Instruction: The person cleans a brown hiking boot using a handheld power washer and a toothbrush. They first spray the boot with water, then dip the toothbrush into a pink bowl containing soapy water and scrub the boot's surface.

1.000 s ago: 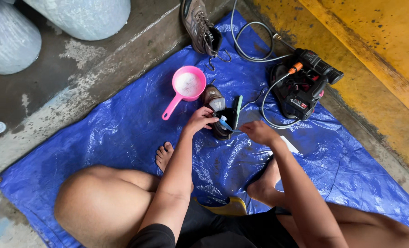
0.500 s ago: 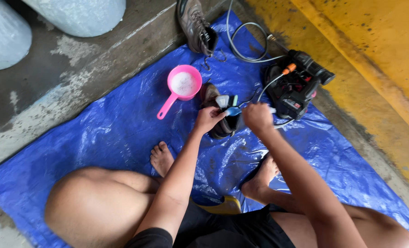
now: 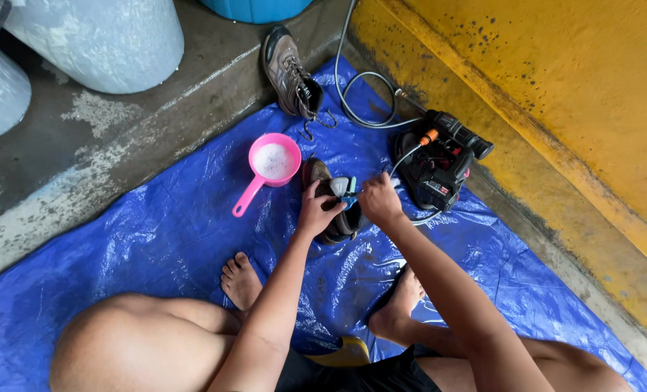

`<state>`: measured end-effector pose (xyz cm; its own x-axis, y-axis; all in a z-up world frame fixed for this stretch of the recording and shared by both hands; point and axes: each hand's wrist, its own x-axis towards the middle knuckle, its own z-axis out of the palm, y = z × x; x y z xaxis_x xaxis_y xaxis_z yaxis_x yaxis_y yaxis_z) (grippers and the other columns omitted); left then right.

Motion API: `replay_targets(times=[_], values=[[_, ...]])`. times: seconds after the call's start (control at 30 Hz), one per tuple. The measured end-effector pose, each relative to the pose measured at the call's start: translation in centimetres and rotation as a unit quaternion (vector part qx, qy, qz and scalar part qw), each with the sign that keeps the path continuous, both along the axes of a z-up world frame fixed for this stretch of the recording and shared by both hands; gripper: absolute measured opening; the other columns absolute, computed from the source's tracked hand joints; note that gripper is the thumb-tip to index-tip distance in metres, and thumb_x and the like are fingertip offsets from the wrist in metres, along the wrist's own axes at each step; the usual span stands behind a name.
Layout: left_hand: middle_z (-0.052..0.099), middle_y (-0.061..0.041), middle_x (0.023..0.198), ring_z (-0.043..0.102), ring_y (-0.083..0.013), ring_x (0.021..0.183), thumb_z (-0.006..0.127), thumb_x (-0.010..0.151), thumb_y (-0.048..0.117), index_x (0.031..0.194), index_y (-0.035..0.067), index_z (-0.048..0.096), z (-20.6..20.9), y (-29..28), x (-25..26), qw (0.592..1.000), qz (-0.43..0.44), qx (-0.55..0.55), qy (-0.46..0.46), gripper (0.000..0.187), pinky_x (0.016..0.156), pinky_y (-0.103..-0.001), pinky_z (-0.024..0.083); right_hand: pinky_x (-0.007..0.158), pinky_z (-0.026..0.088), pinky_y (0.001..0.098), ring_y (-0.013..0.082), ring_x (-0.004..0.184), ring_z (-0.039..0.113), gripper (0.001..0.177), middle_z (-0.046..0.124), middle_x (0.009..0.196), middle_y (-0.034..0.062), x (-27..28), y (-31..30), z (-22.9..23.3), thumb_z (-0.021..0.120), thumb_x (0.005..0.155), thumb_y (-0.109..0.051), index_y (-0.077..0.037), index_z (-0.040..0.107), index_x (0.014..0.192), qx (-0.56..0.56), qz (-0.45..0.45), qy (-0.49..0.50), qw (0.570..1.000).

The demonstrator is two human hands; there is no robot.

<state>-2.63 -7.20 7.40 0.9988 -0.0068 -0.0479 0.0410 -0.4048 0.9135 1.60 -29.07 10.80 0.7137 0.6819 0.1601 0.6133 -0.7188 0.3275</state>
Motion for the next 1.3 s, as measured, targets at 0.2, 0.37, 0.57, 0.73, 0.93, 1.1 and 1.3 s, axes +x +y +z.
replay_targets(times=[0.2,0.37,0.57,0.73,0.93,1.1,1.3], values=[[0.055,-0.032,0.160,0.048,-0.0577,0.149,0.084,0.091,0.063,0.117,0.008,0.082,-4.2,0.0,1.6,0.999,-0.032,-0.004,-0.022,0.061,0.124,-0.063,0.044,0.091,0.035,0.0560,0.0301,0.076,0.060,0.020,0.070,0.079,0.0096,2.4,-0.7,5.4,0.060,0.081,-0.020,-0.020,0.079,0.074,-0.013,-0.019,-0.036,0.999],[0.053,-0.026,0.165,0.043,-0.0499,0.156,0.083,0.089,0.069,0.120,0.011,0.081,-1.5,0.0,1.6,0.998,-0.052,-0.003,0.026,0.066,0.130,-0.055,0.041,0.099,0.035,0.0637,0.0306,0.081,0.063,0.020,0.073,0.083,0.0098,-0.5,0.8,3.0,0.061,0.084,-0.022,-0.022,0.080,0.078,-0.076,-0.021,-0.025,0.997],[0.049,-0.024,0.169,0.039,-0.0484,0.159,0.082,0.091,0.067,0.122,0.011,0.080,-1.0,0.5,1.0,0.997,-0.047,-0.011,0.057,0.064,0.130,-0.056,0.039,0.090,0.037,0.0566,0.0295,0.075,0.062,0.017,0.070,0.079,0.0095,1.0,-0.5,3.5,0.062,0.080,-0.021,-0.022,0.078,0.073,-0.037,-0.005,-0.035,0.999],[0.050,-0.025,0.168,0.042,-0.0507,0.156,0.084,0.089,0.064,0.120,0.009,0.081,0.0,0.4,0.5,0.998,-0.044,-0.020,0.046,0.063,0.131,-0.055,0.039,0.090,0.037,0.0552,0.0305,0.075,0.063,0.017,0.070,0.078,0.0115,0.3,-0.9,5.7,0.062,0.081,-0.020,-0.018,0.078,0.078,-0.043,0.000,-0.038,0.998],[0.053,-0.025,0.166,0.043,-0.0500,0.155,0.084,0.088,0.066,0.120,0.010,0.082,-0.5,0.4,0.7,0.998,-0.040,-0.019,0.052,0.064,0.130,-0.054,0.040,0.084,0.033,0.0526,0.0280,0.068,0.059,0.018,0.068,0.073,0.0083,0.6,-1.2,5.8,0.060,0.079,-0.019,-0.021,0.075,0.070,-0.091,-0.050,-0.033,0.994],[0.049,-0.025,0.169,0.042,-0.0501,0.156,0.082,0.088,0.068,0.120,0.011,0.081,-1.2,0.3,1.0,0.997,-0.047,-0.003,0.056,0.066,0.129,-0.057,0.041,0.087,0.033,0.0547,0.0280,0.066,0.059,0.016,0.068,0.068,0.0093,0.8,-1.1,6.7,0.061,0.073,-0.020,-0.020,0.076,0.068,-0.097,-0.043,-0.026,0.994],[0.051,-0.024,0.167,0.044,-0.0495,0.155,0.082,0.088,0.070,0.117,0.012,0.081,-1.0,0.2,1.0,0.998,-0.044,-0.005,0.054,0.065,0.129,-0.055,0.042,0.083,0.034,0.0519,0.0282,0.063,0.061,0.014,0.068,0.066,0.0086,0.2,-1.2,7.2,0.062,0.070,-0.019,-0.021,0.075,0.066,-0.093,-0.045,0.010,0.995]])
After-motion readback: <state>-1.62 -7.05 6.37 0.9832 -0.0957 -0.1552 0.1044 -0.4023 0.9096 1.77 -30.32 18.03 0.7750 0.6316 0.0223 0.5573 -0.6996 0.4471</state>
